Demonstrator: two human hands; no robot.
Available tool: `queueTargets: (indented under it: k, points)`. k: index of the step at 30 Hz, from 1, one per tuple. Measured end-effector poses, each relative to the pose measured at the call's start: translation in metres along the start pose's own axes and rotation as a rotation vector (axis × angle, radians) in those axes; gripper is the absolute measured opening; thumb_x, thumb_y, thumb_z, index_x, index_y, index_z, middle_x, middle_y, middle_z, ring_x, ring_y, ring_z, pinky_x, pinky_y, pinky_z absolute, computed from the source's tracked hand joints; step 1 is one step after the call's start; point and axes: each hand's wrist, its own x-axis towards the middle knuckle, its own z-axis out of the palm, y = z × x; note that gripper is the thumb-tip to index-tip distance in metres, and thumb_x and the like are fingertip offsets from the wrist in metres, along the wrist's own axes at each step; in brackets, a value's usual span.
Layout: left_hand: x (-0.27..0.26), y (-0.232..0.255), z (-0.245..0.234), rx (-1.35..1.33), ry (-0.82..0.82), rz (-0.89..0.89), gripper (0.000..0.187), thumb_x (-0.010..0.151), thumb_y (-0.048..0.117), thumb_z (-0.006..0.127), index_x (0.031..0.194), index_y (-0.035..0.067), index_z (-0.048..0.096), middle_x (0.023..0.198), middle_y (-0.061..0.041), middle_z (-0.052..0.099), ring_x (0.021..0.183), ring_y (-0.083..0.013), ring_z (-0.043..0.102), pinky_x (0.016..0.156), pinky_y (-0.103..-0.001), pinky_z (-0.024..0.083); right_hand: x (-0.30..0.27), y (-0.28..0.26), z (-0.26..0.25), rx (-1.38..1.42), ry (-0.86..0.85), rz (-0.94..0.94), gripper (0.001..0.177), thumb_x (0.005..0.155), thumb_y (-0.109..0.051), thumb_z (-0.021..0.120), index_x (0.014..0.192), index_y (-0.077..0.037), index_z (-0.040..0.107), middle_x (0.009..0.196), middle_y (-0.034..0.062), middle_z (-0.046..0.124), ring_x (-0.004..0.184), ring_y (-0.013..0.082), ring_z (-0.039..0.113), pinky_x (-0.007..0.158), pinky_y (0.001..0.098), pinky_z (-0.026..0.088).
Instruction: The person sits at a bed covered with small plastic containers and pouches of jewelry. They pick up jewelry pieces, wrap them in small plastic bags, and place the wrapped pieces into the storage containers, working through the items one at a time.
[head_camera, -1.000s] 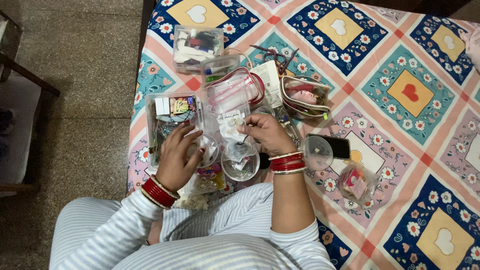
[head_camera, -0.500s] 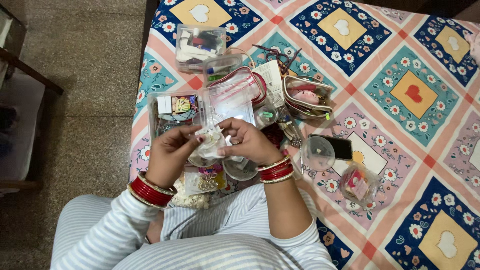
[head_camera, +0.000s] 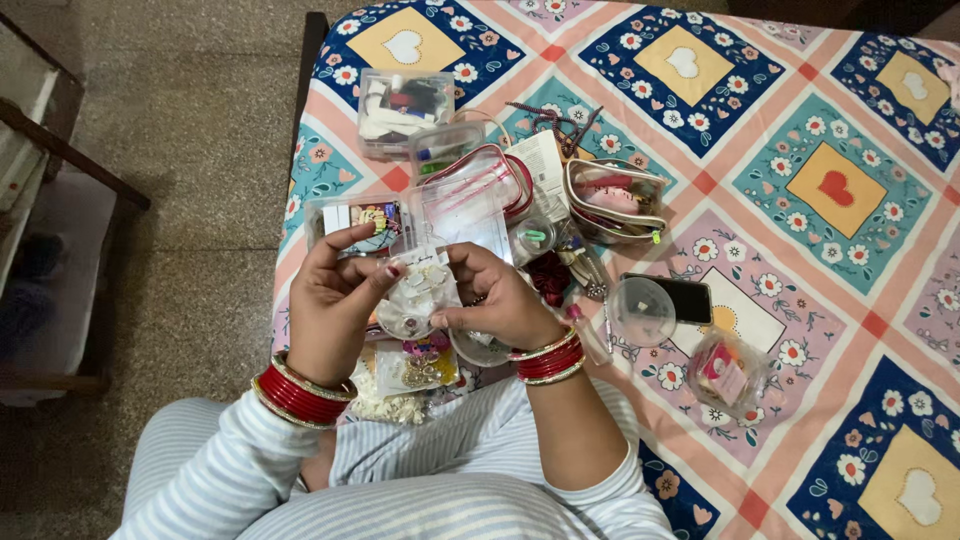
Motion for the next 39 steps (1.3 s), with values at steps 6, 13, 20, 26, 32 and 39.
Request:
queueTargets:
  k: [6, 13, 20, 26, 32, 39]
  points:
    - [-0.008, 0.01, 0.007, -0.012, -0.138, 0.025, 0.053, 0.093, -0.004, 0.067, 0.143, -0.003, 0.05, 0.109, -0.009, 0.075, 0.1, -0.012, 0.072, 0.09, -0.028, 0.059, 0.0, 0.004, 0.003, 0.03, 0.07, -0.146, 0.058, 0.087, 0.002, 0.085, 0.136, 0.0, 0.054, 0.122, 0.0057, 0.07, 0.11, 0.0138, 0.069, 0.098, 0.0329, 0.057]
    - [-0.012, 0.01, 0.01, 0.079, -0.094, 0.072, 0.042, 0.095, -0.006, 0.068, 0.136, -0.007, 0.057, 0.107, -0.013, 0.075, 0.096, -0.013, 0.071, 0.084, -0.026, 0.059, -0.008, -0.003, 0.001, -0.009, 0.113, -0.155, 0.053, 0.088, -0.003, 0.081, 0.135, 0.002, 0.058, 0.122, 0.0073, 0.071, 0.11, 0.0139, 0.07, 0.098, 0.0318, 0.057]
    - [-0.017, 0.01, 0.011, 0.076, -0.104, 0.091, 0.038, 0.095, -0.004, 0.069, 0.131, -0.006, 0.059, 0.099, -0.006, 0.071, 0.088, -0.0089, 0.067, 0.077, -0.023, 0.056, -0.013, -0.006, 0.003, 0.02, 0.106, -0.185, 0.046, 0.092, -0.002, 0.078, 0.134, 0.004, 0.059, 0.119, 0.0091, 0.072, 0.108, 0.0145, 0.07, 0.094, 0.0315, 0.058]
    - [-0.022, 0.01, 0.014, 0.08, -0.123, 0.082, 0.035, 0.094, -0.002, 0.07, 0.128, -0.004, 0.061, 0.098, -0.005, 0.071, 0.087, -0.0079, 0.066, 0.078, -0.023, 0.057, -0.013, -0.008, 0.002, -0.023, 0.079, -0.208, 0.044, 0.091, 0.0, 0.078, 0.131, 0.003, 0.061, 0.12, 0.0079, 0.072, 0.11, 0.0134, 0.069, 0.098, 0.0314, 0.057]
    - [-0.027, 0.011, 0.013, 0.149, -0.164, 0.08, 0.03, 0.096, -0.001, 0.069, 0.126, -0.004, 0.063, 0.102, -0.004, 0.071, 0.089, -0.0071, 0.065, 0.079, -0.023, 0.055, -0.015, -0.002, -0.001, -0.018, 0.085, -0.191, 0.025, 0.09, -0.003, 0.079, 0.113, 0.003, 0.07, 0.11, 0.007, 0.075, 0.101, 0.0118, 0.071, 0.091, 0.0295, 0.059]
    - [-0.026, 0.008, 0.009, 0.074, -0.207, 0.002, 0.029, 0.096, -0.002, 0.066, 0.124, -0.004, 0.063, 0.107, -0.005, 0.073, 0.096, -0.0092, 0.067, 0.085, -0.026, 0.056, -0.015, 0.004, -0.003, -0.008, 0.111, -0.238, 0.01, 0.097, -0.004, 0.078, 0.101, 0.003, 0.071, 0.102, 0.0043, 0.073, 0.092, 0.0078, 0.067, 0.083, 0.0255, 0.055]
